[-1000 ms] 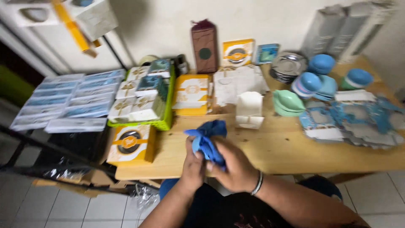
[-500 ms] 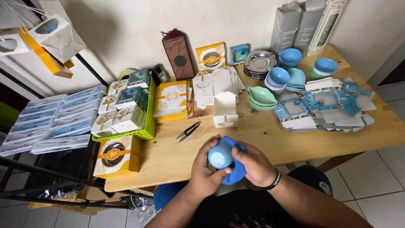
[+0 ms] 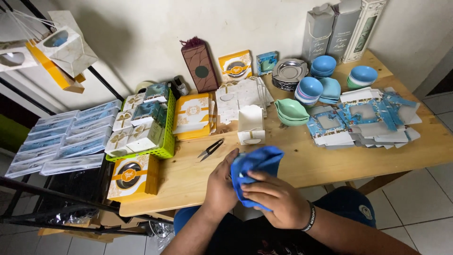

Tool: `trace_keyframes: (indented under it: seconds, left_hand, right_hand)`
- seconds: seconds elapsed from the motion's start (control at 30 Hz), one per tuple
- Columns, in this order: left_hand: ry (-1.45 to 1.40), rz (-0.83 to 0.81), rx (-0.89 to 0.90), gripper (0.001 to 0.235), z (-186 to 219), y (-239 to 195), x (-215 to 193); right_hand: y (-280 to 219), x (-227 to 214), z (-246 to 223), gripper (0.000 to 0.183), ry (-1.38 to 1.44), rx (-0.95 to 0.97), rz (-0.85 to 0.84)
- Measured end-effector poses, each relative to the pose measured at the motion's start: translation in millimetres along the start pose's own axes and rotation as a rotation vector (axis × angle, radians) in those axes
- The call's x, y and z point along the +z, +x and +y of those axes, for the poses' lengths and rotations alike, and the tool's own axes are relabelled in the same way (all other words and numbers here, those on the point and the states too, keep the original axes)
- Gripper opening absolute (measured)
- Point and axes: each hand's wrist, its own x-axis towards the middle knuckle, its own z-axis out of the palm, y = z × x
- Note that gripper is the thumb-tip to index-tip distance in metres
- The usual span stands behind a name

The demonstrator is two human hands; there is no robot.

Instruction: The person is polishing a small blue bowl with a cloth and assembling a small cardboard gift box on a table.

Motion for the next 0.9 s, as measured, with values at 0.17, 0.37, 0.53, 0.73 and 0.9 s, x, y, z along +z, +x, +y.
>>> trace_keyframes:
  seconds: [0.17,0.37,0.53,0.73,0.9]
  left_hand:
    - [-0.125,-0.163,-0.028,0.088,6.0,-1.2,-2.2]
    - [-0.188,-0.130,-0.075,0.038,20.6,-3.2,-1.6]
    - [-0.490,-0.073,-0.161,0.057,16.5,-13.0,-5.8]
    - [-0.501,-0.117,-0.390,0.051,6.4,-16.2,5.1]
    - [-0.537,0.010,-0.156,0.051,18.1,-8.8,0.9]
  right_hand:
    - [1.0,-14.8,15.5,0.027,0.029,0.390,0.415]
    - [26.9,-0.9,-3.9,0.032,0.152,0.271,0.197]
    - [3.7,-1.4,7.3,0.028,0.130,0.157,0.098]
    - [2.1,-4.9,34.0,0.030,0.298,0.867,0.638]
    - [30.2,22.3,-17.0,0.043,0.338,0.577,0.353]
